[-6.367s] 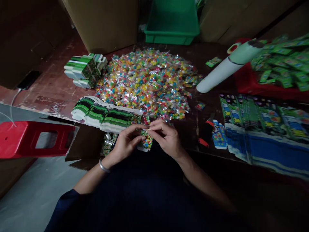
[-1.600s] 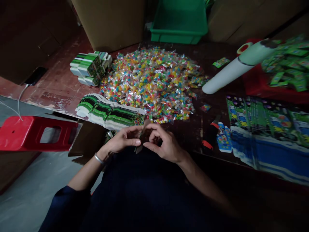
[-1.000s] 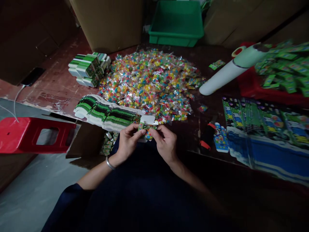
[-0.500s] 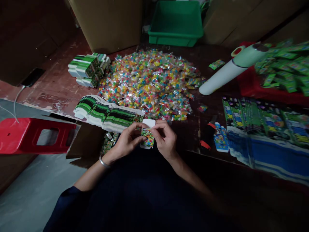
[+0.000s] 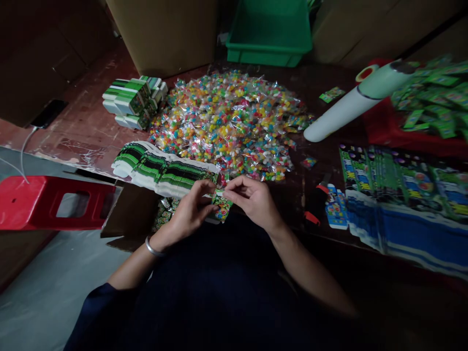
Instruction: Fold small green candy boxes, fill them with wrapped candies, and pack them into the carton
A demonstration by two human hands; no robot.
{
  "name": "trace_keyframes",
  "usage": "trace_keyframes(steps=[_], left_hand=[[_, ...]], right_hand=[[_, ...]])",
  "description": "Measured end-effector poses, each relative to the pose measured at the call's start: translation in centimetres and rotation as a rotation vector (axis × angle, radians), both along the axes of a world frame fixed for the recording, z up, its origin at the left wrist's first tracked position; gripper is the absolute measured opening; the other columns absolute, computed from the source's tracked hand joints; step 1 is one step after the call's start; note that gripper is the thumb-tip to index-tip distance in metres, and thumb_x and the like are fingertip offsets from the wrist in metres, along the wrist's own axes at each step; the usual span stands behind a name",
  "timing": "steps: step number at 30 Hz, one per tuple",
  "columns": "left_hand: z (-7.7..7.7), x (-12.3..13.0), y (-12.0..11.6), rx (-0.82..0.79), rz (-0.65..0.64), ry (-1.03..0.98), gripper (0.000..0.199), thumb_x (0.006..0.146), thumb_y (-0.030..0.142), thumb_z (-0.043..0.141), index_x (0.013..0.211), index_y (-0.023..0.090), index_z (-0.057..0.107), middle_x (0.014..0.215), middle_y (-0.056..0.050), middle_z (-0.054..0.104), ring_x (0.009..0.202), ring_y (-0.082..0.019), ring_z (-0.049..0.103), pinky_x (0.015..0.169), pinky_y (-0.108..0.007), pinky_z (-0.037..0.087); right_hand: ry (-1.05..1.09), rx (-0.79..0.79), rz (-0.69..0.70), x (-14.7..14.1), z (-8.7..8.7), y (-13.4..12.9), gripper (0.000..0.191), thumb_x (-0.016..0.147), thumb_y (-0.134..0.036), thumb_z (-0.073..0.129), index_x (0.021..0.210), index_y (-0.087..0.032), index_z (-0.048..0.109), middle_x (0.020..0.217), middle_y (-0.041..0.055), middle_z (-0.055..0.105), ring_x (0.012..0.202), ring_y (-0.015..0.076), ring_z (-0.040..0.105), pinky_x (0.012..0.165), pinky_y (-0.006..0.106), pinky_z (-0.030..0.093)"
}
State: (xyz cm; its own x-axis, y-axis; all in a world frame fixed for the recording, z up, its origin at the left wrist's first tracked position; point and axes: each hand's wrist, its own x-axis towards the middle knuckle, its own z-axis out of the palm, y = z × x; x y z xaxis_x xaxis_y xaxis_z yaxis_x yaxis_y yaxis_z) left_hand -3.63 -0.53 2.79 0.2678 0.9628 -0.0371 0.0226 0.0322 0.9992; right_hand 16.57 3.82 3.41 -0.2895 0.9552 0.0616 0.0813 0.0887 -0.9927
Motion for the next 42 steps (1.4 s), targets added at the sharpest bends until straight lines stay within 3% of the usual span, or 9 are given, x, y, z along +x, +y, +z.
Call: trace_keyframes(steps=[5, 10, 15, 19, 23, 28, 35, 38, 42], left_hand=[[0.6, -0.3, -0.2, -0.027, -0.083, 0.032, 0.050, 0.093, 0.018, 0.069, 0.141, 0.023, 0.054, 0.124, -0.010, 0.064, 0.096, -0.018, 0.068, 0.084, -0.031, 0.062], [0.6, -0.2, -0.1, -0.103, -0.014, -0.054, 0.036, 0.091, 0.027, 0.075, 0.125, 0.019, 0.068, 0.122, -0.009, 0.068, 0.082, -0.014, 0.066, 0.074, -0.026, 0.058], [0.4, 0.0, 0.3, -0.144, 0.110, -0.153, 0.043, 0.081, 0.031, 0.085, 0.118, 0.019, 0.066, 0.113, -0.006, 0.068, 0.075, -0.010, 0.061, 0.071, -0.023, 0.054], [0.7, -0.8, 0.4, -0.111, 0.037, 0.017, 0.037, 0.078, 0.029, 0.087, 0.104, 0.018, 0.062, 0.099, -0.002, 0.064, 0.083, -0.013, 0.060, 0.074, -0.024, 0.052], [1.1, -2.4, 0.1, -0.112, -0.107, 0.214, 0.039, 0.079, 0.028, 0.085, 0.108, 0.019, 0.060, 0.100, -0.003, 0.064, 0.084, -0.015, 0.059, 0.073, -0.025, 0.052], [1.5, -3.3, 0.0, -0.292, 0.029, 0.000, 0.063, 0.080, 0.029, 0.081, 0.136, 0.024, 0.054, 0.123, -0.008, 0.066, 0.092, -0.019, 0.067, 0.076, -0.030, 0.058], [0.6, -2.7, 0.3, -0.311, 0.084, -0.079, 0.032, 0.079, 0.031, 0.083, 0.105, 0.017, 0.070, 0.099, -0.004, 0.074, 0.095, -0.021, 0.068, 0.085, -0.029, 0.053], [0.3, -1.9, 0.3, -0.240, 0.033, -0.078, 0.043, 0.077, 0.028, 0.086, 0.114, 0.018, 0.065, 0.111, -0.006, 0.074, 0.101, -0.021, 0.067, 0.089, -0.030, 0.053], [0.1, -0.5, 0.3, -0.153, -0.041, 0.043, 0.037, 0.090, 0.036, 0.075, 0.121, 0.018, 0.065, 0.116, -0.009, 0.073, 0.105, -0.023, 0.068, 0.092, -0.033, 0.053]], right_hand=[[-0.080, 0.056, 0.024, 0.6, -0.1, 0.6, 0.027, 0.090, -0.042, 0.077, 0.075, -0.020, 0.069, 0.072, -0.0004, 0.069, 0.065, 0.0143, 0.063, 0.062, 0.028, 0.052], [-0.164, 0.321, 0.059, 0.9, -0.3, -0.7, 0.024, 0.096, -0.048, 0.072, 0.094, -0.023, 0.072, 0.100, 0.0066, 0.075, 0.098, 0.0234, 0.074, 0.086, 0.038, 0.062], [-0.459, 0.462, 0.191, 1.0, -0.6, -2.5, 0.095, 0.076, -0.043, 0.092, 0.155, -0.027, 0.041, 0.155, 0.0163, 0.053, 0.146, 0.0364, 0.053, 0.117, 0.057, 0.052], [-0.530, 0.533, 0.254, 0.8, -0.6, -3.5, 0.096, 0.079, -0.029, 0.088, 0.158, -0.027, 0.034, 0.159, 0.0165, 0.050, 0.148, 0.0340, 0.051, 0.120, 0.056, 0.050], [-0.489, 0.409, 0.431, 1.9, -1.2, -2.7, 0.110, 0.071, -0.043, 0.094, 0.161, -0.029, 0.032, 0.159, 0.0139, 0.052, 0.144, 0.0335, 0.056, 0.116, 0.052, 0.055], [-0.792, 0.423, 0.032, 4.6, -3.6, 0.7, 0.043, 0.095, -0.025, 0.072, 0.137, -0.027, 0.063, 0.135, 0.0098, 0.072, 0.128, 0.0321, 0.067, 0.112, 0.055, 0.055], [-1.065, 0.421, 0.159, 5.1, -4.4, 2.9, 0.029, 0.096, -0.020, 0.069, 0.124, -0.026, 0.072, 0.115, 0.0079, 0.075, 0.102, 0.0269, 0.074, 0.083, 0.038, 0.061], [-0.925, 0.371, 0.086, 5.0, -3.8, 2.9, 0.005, 0.093, -0.021, 0.073, 0.097, -0.024, 0.073, 0.098, 0.0052, 0.075, 0.083, 0.0219, 0.073, 0.071, 0.032, 0.055], [-0.381, 0.214, -0.228, 4.7, -2.1, 1.8, 0.013, 0.093, -0.033, 0.075, 0.097, -0.023, 0.067, 0.075, -0.0019, 0.072, 0.058, 0.0149, 0.067, 0.055, 0.028, 0.053]])
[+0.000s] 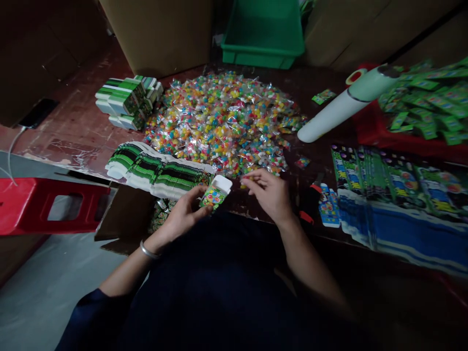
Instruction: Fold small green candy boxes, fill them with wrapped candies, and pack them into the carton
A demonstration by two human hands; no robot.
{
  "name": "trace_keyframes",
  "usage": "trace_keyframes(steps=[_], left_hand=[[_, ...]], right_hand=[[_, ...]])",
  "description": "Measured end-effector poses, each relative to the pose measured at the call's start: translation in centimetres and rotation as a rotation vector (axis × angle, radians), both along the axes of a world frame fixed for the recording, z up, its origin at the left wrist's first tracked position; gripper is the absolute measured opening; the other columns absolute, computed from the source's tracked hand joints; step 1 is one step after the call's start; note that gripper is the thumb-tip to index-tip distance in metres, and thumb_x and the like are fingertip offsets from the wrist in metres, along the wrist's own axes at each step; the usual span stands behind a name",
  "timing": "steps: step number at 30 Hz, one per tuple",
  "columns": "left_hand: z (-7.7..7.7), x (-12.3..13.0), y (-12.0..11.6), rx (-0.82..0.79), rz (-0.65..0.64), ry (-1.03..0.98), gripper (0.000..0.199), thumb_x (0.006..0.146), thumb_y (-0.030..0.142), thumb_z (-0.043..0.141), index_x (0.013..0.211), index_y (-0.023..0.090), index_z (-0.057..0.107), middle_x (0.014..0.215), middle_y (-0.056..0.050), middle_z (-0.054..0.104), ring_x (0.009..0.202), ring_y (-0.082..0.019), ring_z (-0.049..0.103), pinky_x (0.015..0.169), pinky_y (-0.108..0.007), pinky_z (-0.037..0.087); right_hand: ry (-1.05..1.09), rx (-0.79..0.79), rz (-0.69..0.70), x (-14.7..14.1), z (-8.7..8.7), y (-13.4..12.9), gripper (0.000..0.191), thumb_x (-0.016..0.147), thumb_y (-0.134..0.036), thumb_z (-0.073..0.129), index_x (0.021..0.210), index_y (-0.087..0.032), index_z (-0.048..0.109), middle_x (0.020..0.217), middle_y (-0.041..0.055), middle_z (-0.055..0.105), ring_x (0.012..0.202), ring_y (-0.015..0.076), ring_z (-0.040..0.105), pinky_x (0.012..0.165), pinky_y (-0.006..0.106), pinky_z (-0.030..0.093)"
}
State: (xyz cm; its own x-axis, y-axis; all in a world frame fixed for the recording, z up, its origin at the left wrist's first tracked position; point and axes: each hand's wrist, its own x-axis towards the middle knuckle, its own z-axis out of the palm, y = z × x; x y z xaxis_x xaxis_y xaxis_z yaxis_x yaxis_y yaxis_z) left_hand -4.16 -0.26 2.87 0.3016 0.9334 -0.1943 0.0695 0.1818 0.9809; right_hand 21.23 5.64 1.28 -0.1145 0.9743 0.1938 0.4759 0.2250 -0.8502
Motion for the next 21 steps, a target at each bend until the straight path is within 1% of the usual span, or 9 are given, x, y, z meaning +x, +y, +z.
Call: trace_keyframes(steps=[2, 4, 7, 10, 13, 16, 18, 20, 21], left_hand=[[0.0, 0.7, 0.0, 0.041, -0.033, 0.108, 0.029, 0.097, 0.042, 0.067, 0.113, 0.017, 0.069, 0.109, -0.008, 0.075, 0.102, -0.024, 0.069, 0.090, -0.033, 0.052], [0.0, 1.4, 0.0, 0.070, -0.047, 0.168, 0.031, 0.099, 0.045, 0.063, 0.110, 0.017, 0.071, 0.107, -0.008, 0.077, 0.101, -0.025, 0.070, 0.090, -0.034, 0.052], [-0.1, 2.2, -0.1, 0.087, -0.043, 0.153, 0.033, 0.097, 0.047, 0.066, 0.110, 0.017, 0.073, 0.109, -0.009, 0.079, 0.102, -0.026, 0.072, 0.091, -0.035, 0.053], [-0.5, 2.5, -0.3, 0.081, 0.012, 0.092, 0.035, 0.093, 0.048, 0.072, 0.110, 0.017, 0.073, 0.111, -0.010, 0.079, 0.101, -0.025, 0.072, 0.089, -0.034, 0.055], [-0.9, 2.8, -0.5, 0.052, 0.075, 0.002, 0.038, 0.090, 0.048, 0.077, 0.111, 0.017, 0.071, 0.106, -0.009, 0.078, 0.095, -0.022, 0.073, 0.086, -0.032, 0.057], [-0.8, 3.1, -0.6, 0.047, 0.154, -0.088, 0.041, 0.086, 0.047, 0.082, 0.111, 0.018, 0.065, 0.104, -0.007, 0.073, 0.087, -0.018, 0.071, 0.080, -0.029, 0.059], [-0.5, 3.2, -0.6, 0.068, 0.212, -0.146, 0.049, 0.084, 0.045, 0.084, 0.119, 0.021, 0.060, 0.106, -0.005, 0.069, 0.083, -0.016, 0.069, 0.076, -0.028, 0.059], [-0.1, 3.3, -0.6, 0.087, 0.236, -0.175, 0.057, 0.084, 0.041, 0.085, 0.130, 0.025, 0.056, 0.107, -0.004, 0.066, 0.084, -0.015, 0.066, 0.075, -0.027, 0.058], [0.0, 3.3, -0.6, 0.089, 0.227, -0.172, 0.058, 0.085, 0.039, 0.084, 0.133, 0.026, 0.056, 0.106, -0.003, 0.066, 0.086, -0.016, 0.065, 0.076, -0.027, 0.057]], right_hand=[[0.213, -0.005, -0.084, -0.5, 1.2, -1.0, 0.024, 0.090, -0.037, 0.078, 0.105, -0.023, 0.065, 0.074, -0.0036, 0.073, 0.050, 0.0133, 0.064, 0.048, 0.026, 0.052], [0.270, 0.067, -0.129, -1.3, 2.3, -2.1, 0.024, 0.090, -0.038, 0.079, 0.103, -0.024, 0.064, 0.076, -0.0027, 0.074, 0.052, 0.0139, 0.067, 0.047, 0.027, 0.053], [0.151, 0.278, -0.160, -2.6, 3.3, -3.1, 0.014, 0.093, -0.032, 0.077, 0.093, -0.025, 0.066, 0.079, -0.0014, 0.075, 0.061, 0.0150, 0.071, 0.057, 0.029, 0.058], [-0.056, 0.480, -0.119, -3.6, 3.5, -3.1, 0.009, 0.093, -0.023, 0.077, 0.091, -0.026, 0.068, 0.082, -0.0008, 0.076, 0.069, 0.0161, 0.070, 0.068, 0.032, 0.060], [-0.170, 0.555, -0.053, -3.9, 3.5, -2.7, 0.010, 0.092, -0.021, 0.076, 0.087, -0.026, 0.070, 0.094, 0.0033, 0.077, 0.092, 0.0218, 0.072, 0.084, 0.039, 0.060], [-0.138, 0.463, 0.008, -3.8, 3.1, -2.7, 0.010, 0.096, -0.029, 0.071, 0.087, -0.025, 0.073, 0.116, 0.0083, 0.075, 0.110, 0.0262, 0.070, 0.094, 0.045, 0.060], [-0.013, 0.317, 0.063, -3.6, 2.5, -3.1, 0.011, 0.098, -0.033, 0.068, 0.103, -0.025, 0.074, 0.117, 0.0084, 0.076, 0.103, 0.0240, 0.074, 0.088, 0.041, 0.062], [0.118, 0.174, 0.072, -3.7, 1.7, -3.6, 0.024, 0.097, -0.036, 0.070, 0.119, -0.025, 0.070, 0.107, 0.0063, 0.078, 0.089, 0.0209, 0.077, 0.079, 0.035, 0.064], [0.165, 0.124, 0.055, -3.7, 1.3, -3.9, 0.028, 0.096, -0.037, 0.072, 0.121, -0.025, 0.070, 0.102, 0.0055, 0.079, 0.084, 0.0203, 0.077, 0.076, 0.033, 0.064]])
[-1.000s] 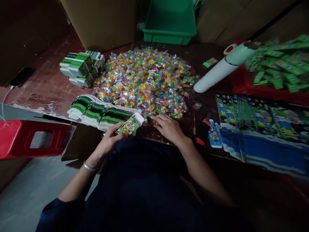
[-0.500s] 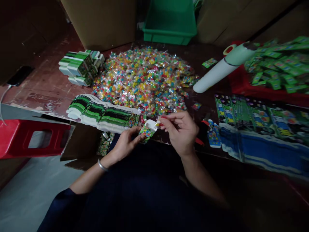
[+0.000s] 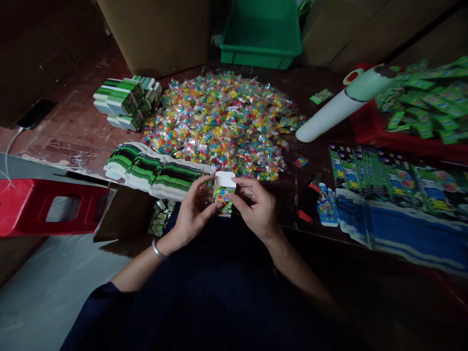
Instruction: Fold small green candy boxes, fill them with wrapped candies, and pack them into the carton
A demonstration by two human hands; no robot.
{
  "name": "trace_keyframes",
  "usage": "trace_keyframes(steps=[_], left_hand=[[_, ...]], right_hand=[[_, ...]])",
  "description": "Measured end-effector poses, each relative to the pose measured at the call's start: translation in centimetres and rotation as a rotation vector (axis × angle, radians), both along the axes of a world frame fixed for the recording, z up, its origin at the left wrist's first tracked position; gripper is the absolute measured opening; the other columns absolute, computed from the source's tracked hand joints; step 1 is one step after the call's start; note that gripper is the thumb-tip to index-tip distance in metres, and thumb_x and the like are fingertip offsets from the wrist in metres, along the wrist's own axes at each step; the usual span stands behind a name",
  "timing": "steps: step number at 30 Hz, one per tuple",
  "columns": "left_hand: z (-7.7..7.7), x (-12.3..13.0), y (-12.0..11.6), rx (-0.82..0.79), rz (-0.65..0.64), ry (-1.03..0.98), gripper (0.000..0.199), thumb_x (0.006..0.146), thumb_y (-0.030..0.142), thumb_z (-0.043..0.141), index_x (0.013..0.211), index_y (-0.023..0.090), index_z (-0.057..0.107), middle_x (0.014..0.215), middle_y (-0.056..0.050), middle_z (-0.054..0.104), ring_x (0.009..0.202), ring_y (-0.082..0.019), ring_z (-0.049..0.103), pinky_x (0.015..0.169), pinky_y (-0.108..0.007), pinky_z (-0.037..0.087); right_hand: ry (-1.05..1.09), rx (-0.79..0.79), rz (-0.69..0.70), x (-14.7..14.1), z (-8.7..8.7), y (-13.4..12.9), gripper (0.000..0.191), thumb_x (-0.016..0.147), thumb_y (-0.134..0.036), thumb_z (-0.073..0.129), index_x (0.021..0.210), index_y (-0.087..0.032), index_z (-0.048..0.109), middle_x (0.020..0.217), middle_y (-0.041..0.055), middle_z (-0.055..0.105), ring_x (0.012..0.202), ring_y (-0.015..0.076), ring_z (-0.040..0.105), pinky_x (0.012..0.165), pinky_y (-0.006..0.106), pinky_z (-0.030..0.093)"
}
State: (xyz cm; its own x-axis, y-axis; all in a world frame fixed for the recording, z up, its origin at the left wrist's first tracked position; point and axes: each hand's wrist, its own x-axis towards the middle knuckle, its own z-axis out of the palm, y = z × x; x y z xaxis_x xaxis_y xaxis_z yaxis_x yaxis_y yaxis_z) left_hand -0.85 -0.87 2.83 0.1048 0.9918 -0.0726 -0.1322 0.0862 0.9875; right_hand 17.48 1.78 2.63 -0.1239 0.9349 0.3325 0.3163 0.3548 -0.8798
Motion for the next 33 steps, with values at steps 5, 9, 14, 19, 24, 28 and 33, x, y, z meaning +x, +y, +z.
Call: trace_keyframes(steps=[5, 9, 14, 19, 24, 28, 33], left_hand=[[-0.1, -0.3, -0.1, -0.057, -0.139, -0.008, 0.041, 0.086, 0.041, 0.083, 0.115, 0.021, 0.063, 0.106, -0.005, 0.065, 0.090, -0.017, 0.063, 0.078, -0.027, 0.054], [0.0, -0.4, 0.0, -0.070, -0.146, -0.037, 0.045, 0.083, 0.037, 0.086, 0.114, 0.021, 0.058, 0.113, -0.004, 0.061, 0.083, -0.012, 0.060, 0.073, -0.022, 0.053], [0.2, -0.3, 0.0, -0.058, -0.054, -0.047, 0.050, 0.080, 0.029, 0.087, 0.116, 0.024, 0.053, 0.112, -0.002, 0.057, 0.084, -0.010, 0.061, 0.073, -0.022, 0.056], [-0.2, -0.8, -0.3, 0.004, -0.050, 0.101, 0.049, 0.085, 0.030, 0.082, 0.125, 0.024, 0.054, 0.116, -0.006, 0.061, 0.093, -0.016, 0.065, 0.084, -0.030, 0.060], [0.0, -1.3, -0.5, 0.047, -0.128, 0.172, 0.051, 0.091, 0.031, 0.077, 0.138, 0.025, 0.057, 0.122, -0.009, 0.065, 0.100, -0.022, 0.068, 0.092, -0.038, 0.061], [0.2, -1.1, -0.5, 0.032, -0.140, 0.157, 0.056, 0.090, 0.029, 0.078, 0.143, 0.025, 0.059, 0.125, -0.010, 0.068, 0.098, -0.022, 0.068, 0.088, -0.036, 0.060], [1.0, -2.3, -0.5, 0.004, -0.180, 0.140, 0.037, 0.091, 0.030, 0.077, 0.126, 0.019, 0.069, 0.127, -0.012, 0.070, 0.096, -0.021, 0.070, 0.083, -0.032, 0.060]], right_hand=[[0.024, -0.002, -0.038, -0.5, -0.7, -0.4, 0.012, 0.095, -0.035, 0.070, 0.089, -0.025, 0.072, 0.094, 0.0048, 0.079, 0.086, 0.0219, 0.076, 0.080, 0.037, 0.063], [0.044, 0.050, -0.022, -0.8, -0.3, -0.1, 0.012, 0.095, -0.033, 0.069, 0.086, -0.025, 0.069, 0.103, 0.0072, 0.078, 0.098, 0.0239, 0.075, 0.088, 0.041, 0.062], [0.265, -0.144, 0.011, -1.2, 0.2, 0.2, 0.024, 0.090, -0.044, 0.077, 0.097, -0.025, 0.065, 0.088, 0.0026, 0.076, 0.081, 0.0193, 0.075, 0.075, 0.033, 0.063], [0.217, -0.307, 0.102, -0.5, 0.9, 1.4, 0.025, 0.082, -0.042, 0.084, 0.084, -0.022, 0.070, 0.085, 0.0023, 0.074, 0.077, 0.0171, 0.071, 0.070, 0.030, 0.060], [0.232, -0.372, 0.164, 0.3, 1.1, 2.5, 0.025, 0.080, -0.040, 0.085, 0.074, -0.020, 0.070, 0.078, 0.0022, 0.073, 0.072, 0.0157, 0.068, 0.068, 0.030, 0.057], [0.214, -0.317, 0.144, -0.1, 1.3, 2.2, 0.027, 0.082, -0.040, 0.083, 0.071, -0.021, 0.067, 0.080, 0.0024, 0.074, 0.072, 0.0158, 0.068, 0.066, 0.030, 0.056], [0.113, -0.174, 0.172, -0.3, 1.1, 0.4, 0.031, 0.100, -0.042, 0.065, 0.077, -0.022, 0.071, 0.093, 0.0052, 0.077, 0.085, 0.0181, 0.072, 0.074, 0.032, 0.061]])
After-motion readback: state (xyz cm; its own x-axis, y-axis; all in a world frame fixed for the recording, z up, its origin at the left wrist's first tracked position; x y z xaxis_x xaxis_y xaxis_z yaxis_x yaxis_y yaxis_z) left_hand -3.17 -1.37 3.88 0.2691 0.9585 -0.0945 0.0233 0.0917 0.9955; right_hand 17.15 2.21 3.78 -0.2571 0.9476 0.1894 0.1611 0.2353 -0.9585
